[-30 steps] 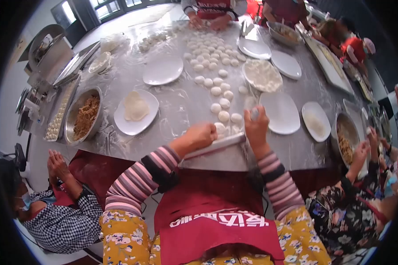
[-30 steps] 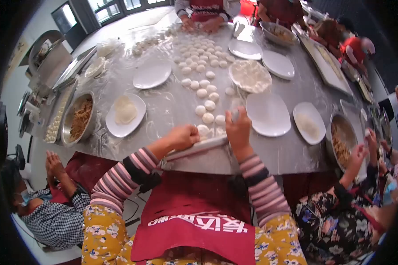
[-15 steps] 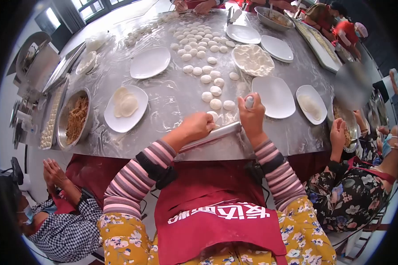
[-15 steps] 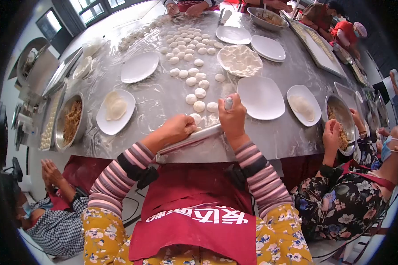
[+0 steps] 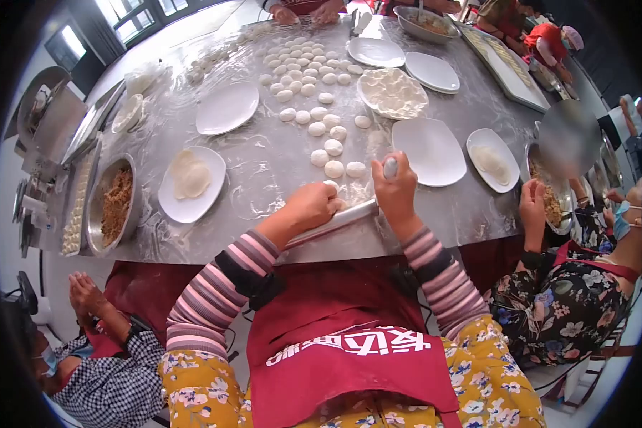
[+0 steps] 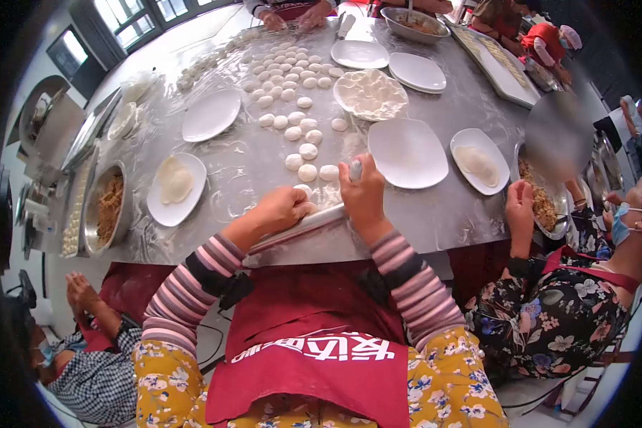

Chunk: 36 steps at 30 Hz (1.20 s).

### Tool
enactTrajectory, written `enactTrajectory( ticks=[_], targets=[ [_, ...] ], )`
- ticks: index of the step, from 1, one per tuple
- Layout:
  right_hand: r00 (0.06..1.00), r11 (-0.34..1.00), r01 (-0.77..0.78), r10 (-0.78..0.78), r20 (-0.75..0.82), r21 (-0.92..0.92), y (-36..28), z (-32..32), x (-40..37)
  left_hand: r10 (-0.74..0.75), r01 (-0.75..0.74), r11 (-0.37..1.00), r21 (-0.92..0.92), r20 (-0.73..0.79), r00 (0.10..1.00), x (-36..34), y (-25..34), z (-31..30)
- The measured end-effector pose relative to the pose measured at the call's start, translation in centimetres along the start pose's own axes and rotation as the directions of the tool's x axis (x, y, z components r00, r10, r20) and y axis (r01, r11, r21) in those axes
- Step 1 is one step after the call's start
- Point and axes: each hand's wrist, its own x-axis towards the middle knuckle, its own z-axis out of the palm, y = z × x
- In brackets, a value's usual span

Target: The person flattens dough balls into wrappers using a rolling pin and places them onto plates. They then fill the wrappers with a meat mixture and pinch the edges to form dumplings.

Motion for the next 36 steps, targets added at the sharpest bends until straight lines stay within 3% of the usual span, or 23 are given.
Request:
enactTrajectory(
  ticks=[2,3,4,5,6,9,11,14,16,20,22,24,27,30,31,32,35,36],
  targets=[
    [1.000,0.999,0.010,-0.009,0.028,-0.032,-0.9,-2.2,-2.0,-0.020,0.013,0.997,0.079,0.082,0.996,-0.2,-0.7,0.3],
    [0.943,0.899,0.333,-0.315,0.107,-0.284,-0.2,-3.6,-3.4,0.065,-0.065,0.998,0.018,0.025,0.998,-0.3,-2.0,0.9],
    [0.962,0.924,0.273,-0.260,0.084,-0.268,-0.3,-4.5,-4.6,0.032,-0.033,0.991,-0.129,-0.006,0.999,-0.2,-2.6,1.5],
    [1.000,1.000,0.016,-0.017,-0.025,-0.012,-1.5,-4.9,-5.0,0.041,-0.050,0.975,-0.215,-0.045,0.998,-0.7,-2.3,1.3],
    [0.995,0.992,-0.097,0.097,0.001,0.075,-1.6,-4.9,-5.1,0.043,-0.045,0.980,-0.195,-0.013,0.999,-1.0,-1.9,0.5],
    [0.998,0.991,-0.021,0.029,-0.064,0.133,0.0,-1.7,-1.9,0.000,0.008,0.989,-0.145,0.054,0.999,-0.9,-1.3,0.2],
    [0.992,0.994,0.100,-0.104,-0.066,-0.053,0.4,0.6,0.3,-0.064,0.065,0.997,-0.052,0.026,0.998,-0.2,-1.6,0.4],
    [1.000,1.000,0.015,-0.015,-0.002,0.005,1.0,1.1,0.1,-0.055,0.055,0.998,-0.044,-0.007,0.998,0.2,-0.9,0.6],
    [0.991,0.989,0.122,-0.126,-0.043,-0.078,1.0,-1.4,-2.0,0.012,-0.013,1.000,0.028,0.025,1.000,-0.3,-1.1,0.5],
    [0.994,0.994,-0.102,0.103,0.021,-0.034,-1.9,-5.0,-4.9,-0.034,0.023,0.990,-0.136,-0.078,0.996,-1.5,-1.9,0.3],
    [0.979,0.979,-0.201,0.201,0.039,-0.004,-0.9,-3.1,-4.4,0.024,-0.017,0.982,-0.188,0.036,0.999,-1.8,-1.5,0.3],
    [0.993,0.988,0.106,-0.111,-0.038,-0.110,0.5,0.0,-0.9,0.016,-0.016,0.995,-0.100,0.004,1.000,-1.0,-1.1,0.5],
    [0.999,0.999,0.032,-0.032,-0.002,0.011,0.7,1.8,0.7,-0.014,0.012,0.999,-0.032,-0.065,0.998,-0.3,-0.5,0.4],
    [0.998,0.995,0.064,-0.065,-0.007,-0.080,0.1,-1.7,-1.9,0.020,-0.020,1.000,-0.007,0.034,0.999,-0.5,-1.0,0.1],
    [0.977,0.941,0.213,-0.204,0.062,-0.262,-0.2,-3.4,-3.3,0.016,-0.016,1.000,-0.015,0.025,1.000,-0.6,-1.5,0.2],
    [0.995,0.995,-0.099,0.099,0.019,-0.015,-1.5,-4.3,-4.5,0.007,-0.007,0.998,-0.066,-0.009,1.000,-0.7,-2.2,0.5],
    [0.983,0.982,-0.184,0.183,0.013,0.053,-1.2,-4.3,-5.2,0.005,-0.006,0.989,-0.145,-0.004,1.000,-1.2,-2.0,0.4],
    [0.999,1.000,-0.002,0.001,-0.037,-0.023,-1.6,-3.3,-3.6,0.017,-0.010,0.984,-0.178,0.036,0.999,-1.4,-1.7,0.4]
  ],
)
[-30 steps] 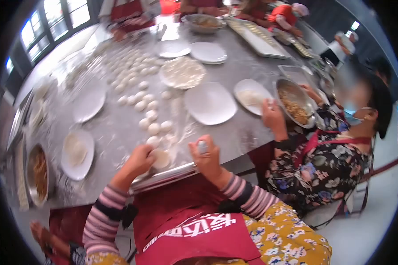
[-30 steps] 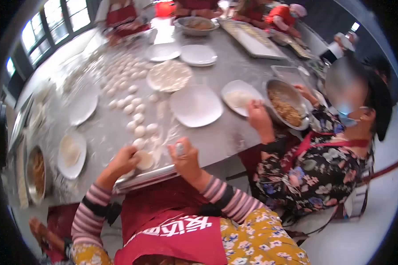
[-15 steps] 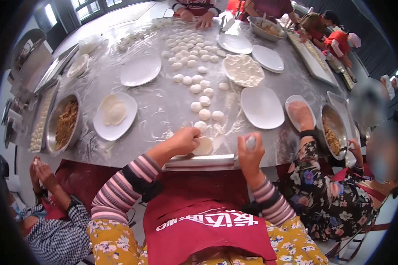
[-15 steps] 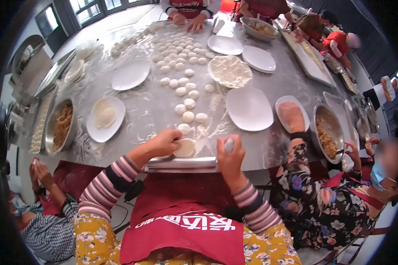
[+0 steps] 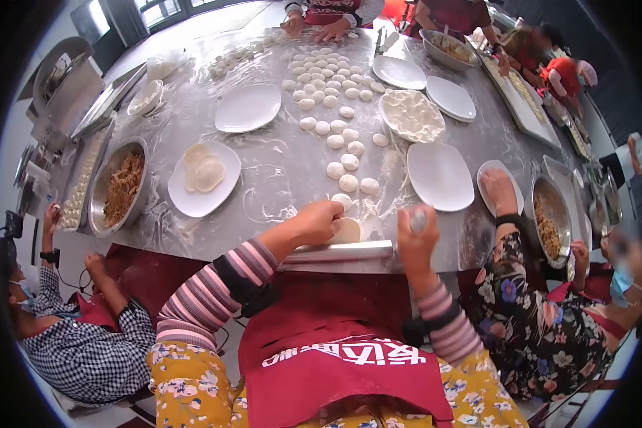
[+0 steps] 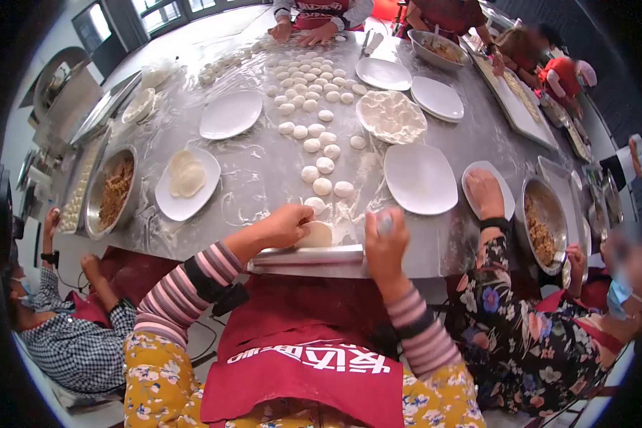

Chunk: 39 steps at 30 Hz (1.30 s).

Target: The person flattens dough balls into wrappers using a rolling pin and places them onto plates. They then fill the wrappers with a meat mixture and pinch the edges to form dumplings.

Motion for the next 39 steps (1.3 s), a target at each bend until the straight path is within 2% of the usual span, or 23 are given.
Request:
enactTrajectory(
  ticks=[1,3,5,8,10,13,14,15,17,20,22,23,24,26,28,30,31,32,33,34,35,37,39],
  targets=[
    [1.000,1.000,-0.001,0.001,0.003,0.005,1.4,1.6,0.9,0.004,-0.004,1.000,0.012,0.013,1.000,0.1,0.2,0.1],
    [0.997,0.996,0.073,-0.072,0.015,-0.052,2.0,4.3,3.2,0.006,0.004,0.991,0.130,-0.078,0.997,0.6,0.7,0.3],
    [0.998,0.999,-0.009,0.007,0.059,0.039,1.9,5.0,3.7,-0.033,0.046,0.991,0.125,-0.105,0.994,0.9,0.9,0.3],
    [0.994,0.992,0.108,-0.107,0.011,-0.064,1.5,1.9,1.4,0.015,-0.010,0.991,0.135,-0.032,0.999,1.1,-0.1,0.8],
    [0.991,0.991,-0.127,0.125,0.040,0.045,0.8,-0.7,-1.7,-0.009,0.013,0.998,0.060,-0.056,0.998,0.8,-0.8,0.6],
    [0.980,0.981,-0.183,0.177,0.091,0.061,0.3,-1.8,-2.7,-0.038,0.038,0.999,0.007,-0.022,0.999,0.2,-1.8,-0.2],
    [0.994,0.993,-0.110,0.110,0.012,0.042,0.5,-0.5,-1.6,0.015,-0.015,0.999,0.029,-0.009,1.000,-0.1,-1.9,-0.2],
    [0.992,0.991,-0.124,0.123,0.007,0.045,0.9,1.0,0.0,0.072,-0.072,0.996,0.053,0.008,0.997,-0.2,-1.7,-0.1],
    [1.000,0.999,0.013,-0.013,0.001,-0.043,2.2,4.1,2.6,0.031,-0.029,0.995,0.098,-0.013,0.999,0.1,-0.7,-0.3],
    [0.997,0.994,0.079,-0.080,-0.013,-0.069,2.7,5.7,3.8,-0.041,0.054,0.992,0.118,-0.105,0.994,0.6,-0.8,0.0],
    [0.986,0.981,0.152,-0.159,-0.052,-0.120,2.5,3.5,2.5,-0.020,0.035,0.984,0.174,-0.084,0.996,0.0,-0.5,0.2],
    [1.000,1.000,-0.015,0.015,0.017,0.009,2.2,2.0,1.3,-0.032,0.044,0.984,0.171,-0.075,0.997,-0.6,-0.1,0.2],
    [0.999,0.999,0.041,-0.041,0.022,0.033,0.4,0.5,0.9,-0.009,0.019,0.996,0.085,-0.112,0.994,-1.1,-0.4,0.2],
    [0.967,0.956,-0.248,0.234,0.102,0.154,1.6,-0.8,-1.4,0.001,0.000,1.000,0.005,-0.151,0.989,-2.1,-1.0,-0.6],
    [0.969,0.955,-0.240,0.224,0.104,0.173,1.2,-1.2,-1.9,-0.031,0.011,0.996,-0.083,-0.254,0.967,-3.9,-1.8,-4.0],
    [0.975,0.959,-0.215,0.201,0.092,0.183,1.4,-1.5,-2.3,-0.082,0.036,0.991,-0.129,-0.370,0.925,-6.6,-2.7,-9.3],
    [0.973,0.956,-0.226,0.212,0.090,0.186,1.6,-1.4,-2.3,-0.105,0.107,0.994,-0.020,-0.447,0.888,-7.9,-3.7,-12.0],
    [0.979,0.961,-0.198,0.185,0.086,0.194,1.7,-1.3,-2.3,-0.188,0.114,0.978,-0.176,-0.497,0.847,-9.0,-5.8,-14.5],
    [0.984,0.965,-0.170,0.156,0.081,0.201,1.8,-1.2,-2.2,-0.274,0.387,0.921,0.038,-0.643,0.715,-9.9,-6.3,-16.6],
    [0.984,0.964,-0.175,0.163,0.074,0.202,1.8,-1.2,-2.1,-0.199,0.448,0.887,0.112,-0.783,0.590,-10.5,-6.7,-17.4],
    [0.982,0.960,-0.182,0.168,0.083,0.213,1.7,-1.2,-2.0,-0.195,0.446,0.887,0.119,-0.779,0.595,-10.1,-7.2,-17.5],
    [0.979,0.957,-0.198,0.182,0.093,0.211,1.4,-1.3,-2.0,-0.199,0.374,0.921,0.113,-0.688,0.698,-8.9,-6.3,-16.8],
    [0.975,0.950,-0.214,0.195,0.104,0.226,0.9,-1.5,-1.8,-0.133,0.226,0.967,0.115,-0.531,0.837,-6.0,-4.6,-13.4]
  ],
)
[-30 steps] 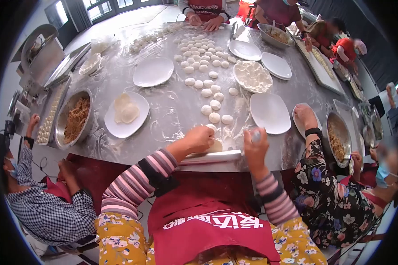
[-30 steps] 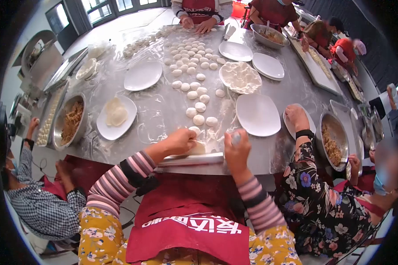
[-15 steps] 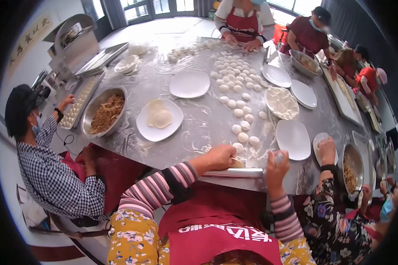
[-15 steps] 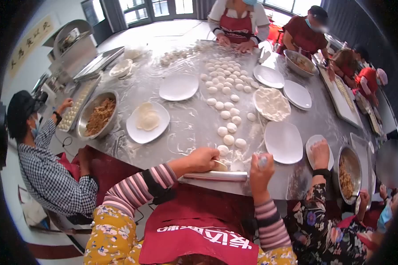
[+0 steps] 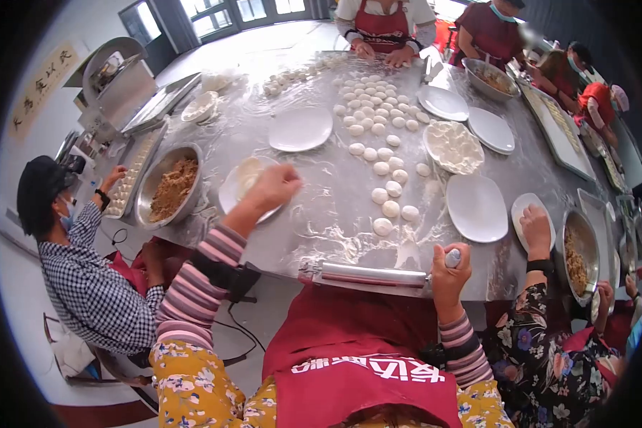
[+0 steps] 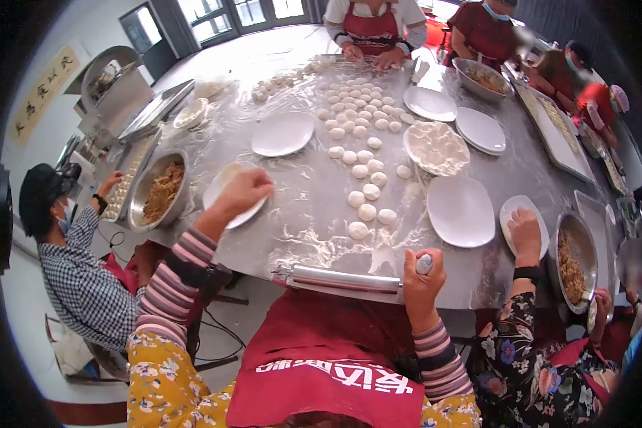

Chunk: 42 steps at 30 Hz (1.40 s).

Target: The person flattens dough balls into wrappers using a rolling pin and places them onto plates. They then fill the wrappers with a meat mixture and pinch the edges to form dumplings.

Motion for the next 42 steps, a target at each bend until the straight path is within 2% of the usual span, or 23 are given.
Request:
enactTrajectory(
  ticks=[1,4,5,6,8,9,10,11,13,15,17,20,21,24,26,28,30,32,33,36,38,41,42],
  targets=[
    [1.000,1.000,0.016,-0.016,-0.008,-0.024,0.3,0.0,-0.1,0.042,-0.038,0.999,-0.032,0.124,0.991,0.5,1.1,2.3],
    [1.000,1.000,0.008,-0.008,-0.005,0.003,-0.4,0.0,-0.1,0.063,-0.059,0.998,-0.021,0.244,0.968,1.4,4.5,9.7],
    [0.990,0.988,0.138,-0.137,0.014,-0.063,0.2,0.1,0.1,0.044,-0.059,0.997,0.041,0.285,0.957,1.8,5.6,11.4],
    [0.990,0.987,0.140,-0.139,0.011,-0.078,-0.3,0.2,0.2,0.044,-0.069,0.993,0.091,0.252,0.967,1.6,6.5,12.9],
    [0.976,0.970,0.218,-0.220,-0.009,-0.106,-1.3,0.1,0.4,0.273,-0.286,0.953,0.105,0.118,0.955,0.7,7.1,16.0],
    [1.000,0.999,0.018,-0.018,0.013,-0.028,-0.3,-0.1,0.0,0.276,-0.288,0.953,0.096,0.124,0.953,0.2,7.6,15.8],
    [1.000,0.999,0.017,-0.017,0.012,-0.036,-0.6,-0.2,0.2,0.207,-0.224,0.973,0.049,0.232,0.950,-0.3,8.3,15.0],
    [0.997,0.994,0.082,-0.082,0.007,-0.074,-1.3,0.0,0.8,0.140,-0.153,0.988,0.013,0.340,0.930,-0.6,8.6,14.5],
    [0.989,0.983,0.146,-0.146,0.003,-0.109,-1.8,1.2,2.6,0.130,-0.129,0.991,-0.026,0.338,0.932,-1.1,7.7,14.3],
    [0.940,0.926,0.334,-0.340,-0.003,-0.174,-2.0,2.6,4.7,0.120,-0.108,0.993,-0.055,0.350,0.929,-1.2,7.1,14.4],
    [0.965,0.953,0.261,-0.264,0.000,-0.153,0.0,4.9,6.2,0.103,-0.025,0.980,-0.198,0.392,0.914,-0.8,7.0,14.9],
    [0.973,0.959,0.230,-0.228,0.031,-0.168,0.6,4.5,6.0,0.090,0.018,0.981,-0.193,0.537,0.839,-0.2,7.5,14.2],
    [0.971,0.957,0.236,-0.239,0.003,-0.170,0.4,3.5,4.8,0.206,-0.119,0.971,-0.207,0.473,0.857,-0.3,6.4,14.5],
    [0.989,0.979,0.149,-0.150,0.003,-0.142,0.5,2.3,3.6,0.182,-0.080,0.971,-0.224,0.484,0.856,-0.9,5.8,14.6],
    [0.962,0.916,0.256,-0.274,-0.016,-0.309,1.1,3.9,5.0,0.168,-0.103,0.983,-0.155,0.500,0.850,-1.5,7.5,15.2],
    [0.982,0.961,0.190,-0.185,0.043,-0.200,1.1,5.8,6.8,0.161,-0.156,0.987,-0.048,0.427,0.890,-0.6,8.8,15.6],
    [0.970,0.925,0.233,-0.242,0.005,-0.300,0.4,5.1,6.3,0.149,-0.123,0.988,-0.089,0.433,0.889,-0.2,8.3,15.0],
    [0.959,0.922,0.264,-0.283,-0.029,-0.283,0.5,2.8,4.0,0.246,-0.214,0.969,-0.121,0.472,0.847,-0.1,6.5,14.9],
    [0.953,0.918,0.286,-0.302,-0.016,-0.274,0.4,2.5,3.7,0.201,-0.130,0.975,-0.181,0.463,0.863,-0.4,6.1,14.7],
    [0.994,0.985,0.107,-0.109,-0.009,-0.138,0.4,2.6,3.1,0.234,-0.171,0.971,-0.168,0.504,0.831,-0.7,7.3,14.5],
    [0.966,0.938,0.253,-0.257,0.013,-0.239,1.2,5.3,6.6,0.215,-0.142,0.974,-0.175,0.537,0.816,-0.3,8.8,14.3],
    [0.973,0.944,0.230,-0.228,0.036,-0.237,1.5,5.8,7.1,0.201,-0.169,0.980,-0.109,0.533,0.822,0.6,8.3,14.7],
    [0.919,0.859,0.363,-0.393,-0.010,-0.361,1.2,4.7,6.1,0.199,-0.165,0.980,-0.111,0.517,0.833,0.4,8.2,14.2]
  ],
)
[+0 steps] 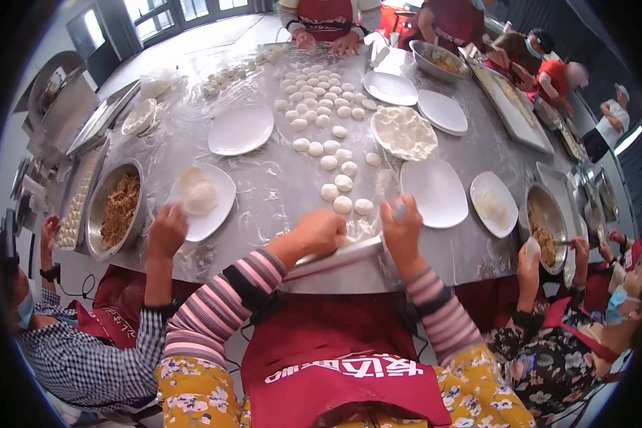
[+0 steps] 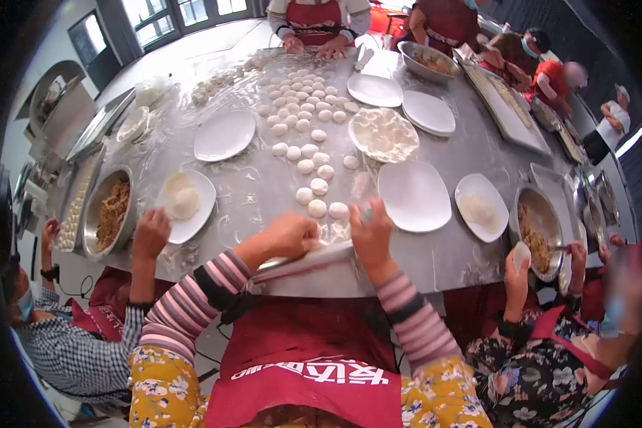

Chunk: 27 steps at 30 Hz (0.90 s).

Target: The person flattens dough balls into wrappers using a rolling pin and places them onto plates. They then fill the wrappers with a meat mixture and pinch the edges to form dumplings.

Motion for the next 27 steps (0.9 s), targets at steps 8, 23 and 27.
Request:
enactTrajectory(
  ticks=[8,23,27],
  targets=[
    [0.996,0.992,-0.080,0.077,0.035,0.100,0.2,0.7,0.3,0.035,-0.035,0.999,-0.035,0.012,0.999,-0.8,-1.0,0.3],
    [0.982,0.974,-0.174,0.160,0.103,0.143,0.2,1.9,1.0,0.010,-0.009,0.998,0.070,-0.023,1.000,-0.7,-0.3,0.5],
    [0.984,0.977,-0.171,0.162,0.076,0.125,-1.2,-3.3,-1.7,0.061,-0.061,0.998,0.028,-0.004,0.998,-1.5,-0.8,-0.1]
  ],
)
